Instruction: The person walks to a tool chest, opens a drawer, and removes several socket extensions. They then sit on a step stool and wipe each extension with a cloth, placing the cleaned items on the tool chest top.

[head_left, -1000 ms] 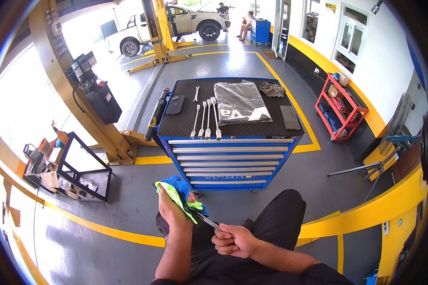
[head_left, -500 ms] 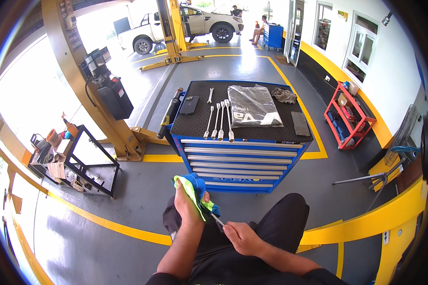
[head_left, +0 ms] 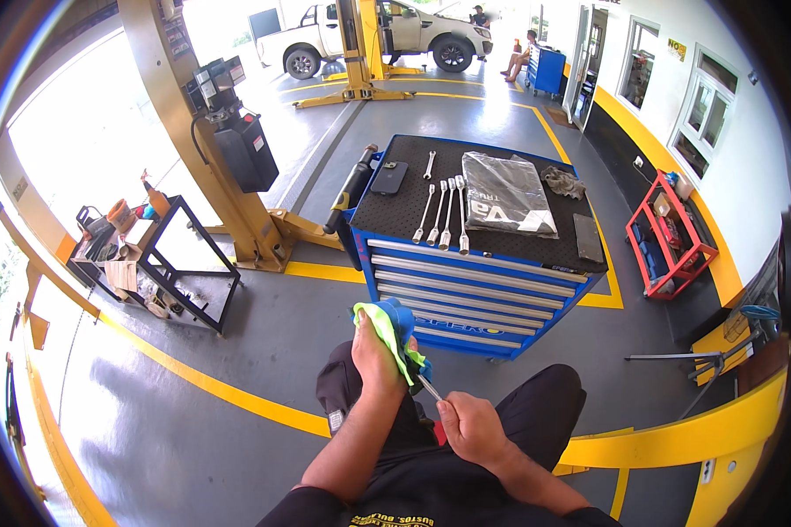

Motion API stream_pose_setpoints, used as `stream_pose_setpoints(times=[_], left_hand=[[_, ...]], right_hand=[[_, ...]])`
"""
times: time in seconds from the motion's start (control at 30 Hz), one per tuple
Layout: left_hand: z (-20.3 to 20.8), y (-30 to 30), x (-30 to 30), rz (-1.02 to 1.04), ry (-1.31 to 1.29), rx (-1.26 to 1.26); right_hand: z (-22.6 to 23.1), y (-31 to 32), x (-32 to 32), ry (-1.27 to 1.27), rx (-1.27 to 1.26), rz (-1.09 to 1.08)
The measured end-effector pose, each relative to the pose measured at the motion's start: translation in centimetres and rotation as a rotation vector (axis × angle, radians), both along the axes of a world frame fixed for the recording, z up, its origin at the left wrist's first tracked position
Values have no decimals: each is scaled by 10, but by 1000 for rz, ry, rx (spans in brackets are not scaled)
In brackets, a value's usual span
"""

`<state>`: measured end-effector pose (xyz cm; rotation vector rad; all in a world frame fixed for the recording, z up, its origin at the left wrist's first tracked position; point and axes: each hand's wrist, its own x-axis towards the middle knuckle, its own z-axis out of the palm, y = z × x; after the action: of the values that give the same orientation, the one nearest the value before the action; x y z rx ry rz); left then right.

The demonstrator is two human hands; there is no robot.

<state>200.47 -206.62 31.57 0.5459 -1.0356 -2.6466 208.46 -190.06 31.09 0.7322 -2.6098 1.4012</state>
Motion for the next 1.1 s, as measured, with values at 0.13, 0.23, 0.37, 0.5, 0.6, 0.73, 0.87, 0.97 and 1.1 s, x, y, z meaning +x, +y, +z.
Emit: stream_pose_setpoints(times=[0.13, 0.23, 0.37, 0.5, 0.6, 0.73, 0.87, 0.97, 1.1], left_hand=[[-8, 25, 16, -3, -70, -18], [-23, 17, 16, -14, -54, -42], [-11, -20, 6, 78, -2, 49], [-25, 2, 20, 141, 24, 37], [-53, 14, 27, 95, -25, 6], [-16, -5, 14, 106, 13, -29], [-3, 14, 19, 93, 11, -41], [-18, 32, 30, 46, 40, -133], [13, 6, 21, 84, -1, -73]], right_hand=[[-17, -1, -5, -20, 29, 5], [-26, -5, -2, -11, 4, 9], [-24, -7, 0, -67, -43, 3], [-24, -12, -1, 9, -29, -47], [-39, -13, 2, 69, -11, -41], [-26, -7, 10, -25, 7, -46], [-24, -8, 6, -26, -18, -56], [-37, -12, 4, 29, -85, -12], [-26, -1, 5, -783, -544, 215]])
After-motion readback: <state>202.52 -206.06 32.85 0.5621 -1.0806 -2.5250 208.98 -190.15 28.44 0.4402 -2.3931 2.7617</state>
